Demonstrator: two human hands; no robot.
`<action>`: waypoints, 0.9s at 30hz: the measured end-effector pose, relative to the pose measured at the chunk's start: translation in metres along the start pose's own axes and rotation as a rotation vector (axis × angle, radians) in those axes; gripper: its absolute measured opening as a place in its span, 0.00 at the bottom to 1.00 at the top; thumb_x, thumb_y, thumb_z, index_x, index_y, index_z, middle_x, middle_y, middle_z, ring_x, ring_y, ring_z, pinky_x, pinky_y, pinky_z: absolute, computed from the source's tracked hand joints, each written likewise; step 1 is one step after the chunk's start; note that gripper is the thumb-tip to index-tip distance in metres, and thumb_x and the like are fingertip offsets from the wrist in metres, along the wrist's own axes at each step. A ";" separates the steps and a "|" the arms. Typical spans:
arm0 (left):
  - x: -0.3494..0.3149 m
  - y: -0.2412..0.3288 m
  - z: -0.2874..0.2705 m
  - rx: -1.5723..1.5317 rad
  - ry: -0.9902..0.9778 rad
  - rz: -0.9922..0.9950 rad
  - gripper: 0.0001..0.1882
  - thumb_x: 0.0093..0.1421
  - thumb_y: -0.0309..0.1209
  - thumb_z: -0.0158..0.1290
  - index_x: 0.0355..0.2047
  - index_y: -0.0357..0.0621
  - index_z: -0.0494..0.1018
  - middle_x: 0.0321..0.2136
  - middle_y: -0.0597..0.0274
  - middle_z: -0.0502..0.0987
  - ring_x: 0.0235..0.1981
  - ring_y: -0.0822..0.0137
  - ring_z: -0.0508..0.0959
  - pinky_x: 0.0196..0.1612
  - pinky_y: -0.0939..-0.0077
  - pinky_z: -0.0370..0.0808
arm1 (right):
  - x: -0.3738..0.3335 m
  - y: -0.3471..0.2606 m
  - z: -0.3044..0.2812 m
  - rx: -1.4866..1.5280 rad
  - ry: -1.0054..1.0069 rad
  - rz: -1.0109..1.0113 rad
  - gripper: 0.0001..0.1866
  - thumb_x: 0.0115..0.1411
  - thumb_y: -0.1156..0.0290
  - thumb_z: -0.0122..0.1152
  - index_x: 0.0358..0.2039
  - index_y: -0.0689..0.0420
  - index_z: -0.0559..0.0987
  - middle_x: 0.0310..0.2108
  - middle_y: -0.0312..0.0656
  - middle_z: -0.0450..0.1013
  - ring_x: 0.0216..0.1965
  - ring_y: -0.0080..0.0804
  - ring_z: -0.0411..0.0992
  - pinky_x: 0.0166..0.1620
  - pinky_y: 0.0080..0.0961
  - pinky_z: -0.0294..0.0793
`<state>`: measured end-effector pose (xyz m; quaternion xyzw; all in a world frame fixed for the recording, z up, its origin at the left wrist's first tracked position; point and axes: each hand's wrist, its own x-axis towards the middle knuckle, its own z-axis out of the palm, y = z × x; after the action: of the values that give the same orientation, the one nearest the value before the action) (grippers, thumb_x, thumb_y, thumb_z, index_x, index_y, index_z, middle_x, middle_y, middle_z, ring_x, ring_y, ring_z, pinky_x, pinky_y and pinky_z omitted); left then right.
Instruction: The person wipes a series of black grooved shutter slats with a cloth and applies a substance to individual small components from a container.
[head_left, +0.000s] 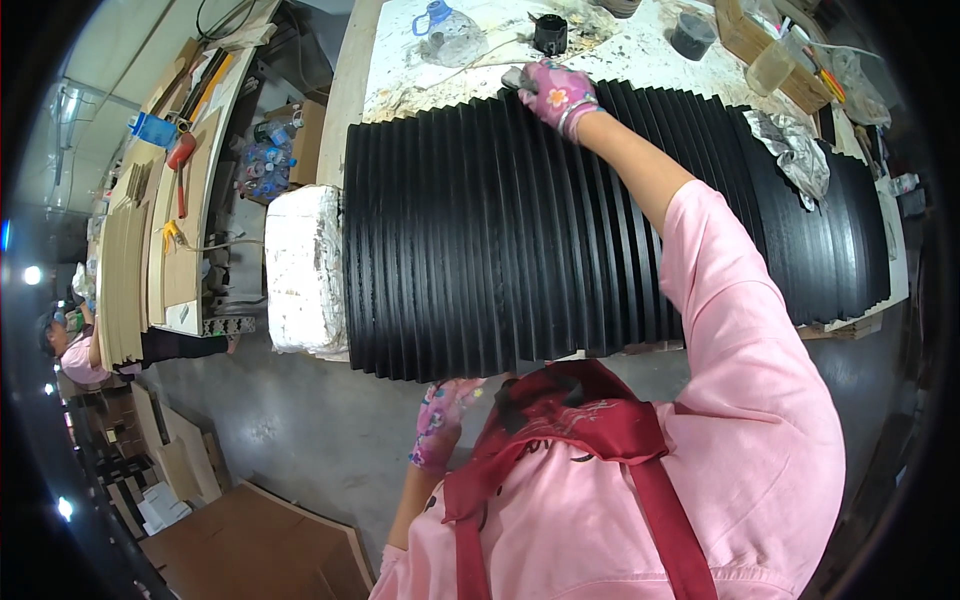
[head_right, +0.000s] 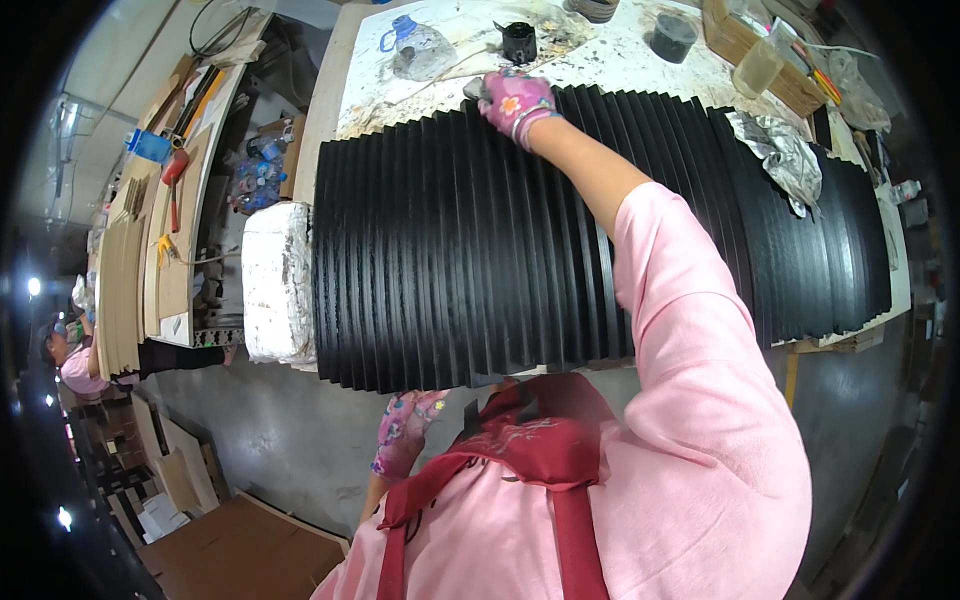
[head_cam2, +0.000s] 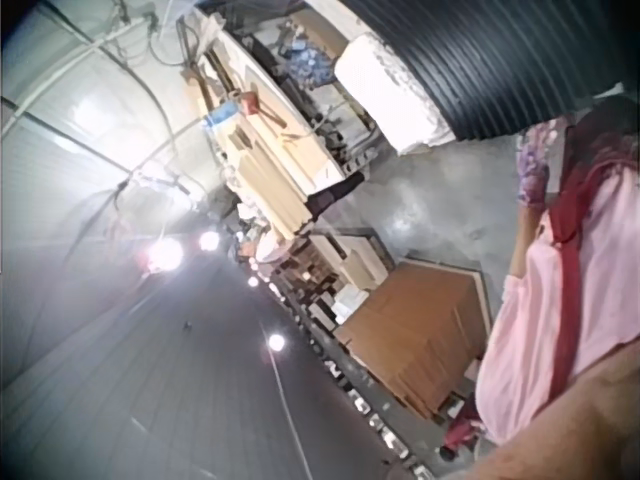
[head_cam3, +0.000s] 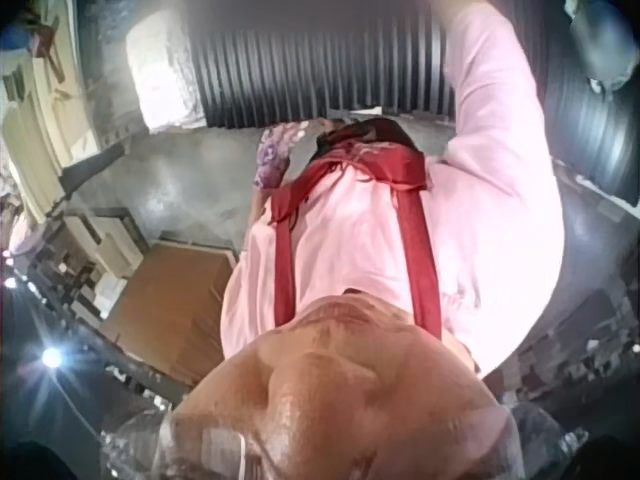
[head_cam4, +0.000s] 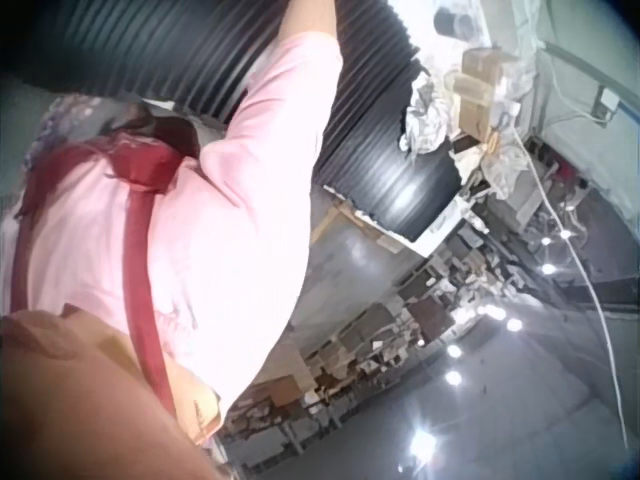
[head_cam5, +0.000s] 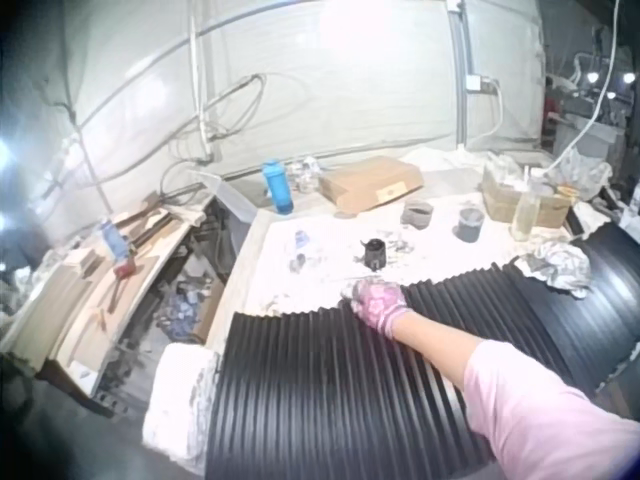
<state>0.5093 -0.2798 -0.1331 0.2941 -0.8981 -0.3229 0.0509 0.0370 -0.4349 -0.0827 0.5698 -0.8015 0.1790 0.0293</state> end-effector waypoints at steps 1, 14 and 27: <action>-0.001 0.000 0.002 0.007 -0.004 0.002 0.17 0.57 0.21 0.50 0.46 0.46 0.78 0.42 0.55 0.79 0.47 0.52 0.76 0.51 0.61 0.71 | -0.001 0.000 0.010 -0.021 0.035 -0.021 0.16 0.60 0.57 0.54 0.33 0.59 0.77 0.24 0.47 0.77 0.30 0.45 0.78 0.38 0.42 0.76; 0.016 0.036 0.013 -0.127 0.021 0.228 0.18 0.60 0.22 0.51 0.50 0.51 0.76 0.51 0.62 0.77 0.52 0.57 0.75 0.57 0.65 0.70 | -0.025 0.036 0.003 -0.089 0.090 -0.020 0.15 0.58 0.56 0.56 0.32 0.57 0.76 0.22 0.44 0.75 0.26 0.38 0.77 0.30 0.38 0.75; 0.018 0.045 0.023 -0.149 0.080 0.132 0.17 0.62 0.30 0.50 0.51 0.52 0.76 0.52 0.67 0.77 0.53 0.61 0.74 0.58 0.67 0.68 | -0.038 0.025 -0.027 -0.074 0.016 -0.013 0.13 0.57 0.59 0.58 0.37 0.53 0.77 0.34 0.43 0.79 0.36 0.41 0.78 0.40 0.40 0.74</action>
<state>0.4652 -0.2492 -0.1257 0.2424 -0.8863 -0.3728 0.1295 0.0233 -0.3846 -0.0738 0.5721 -0.8035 0.1538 0.0581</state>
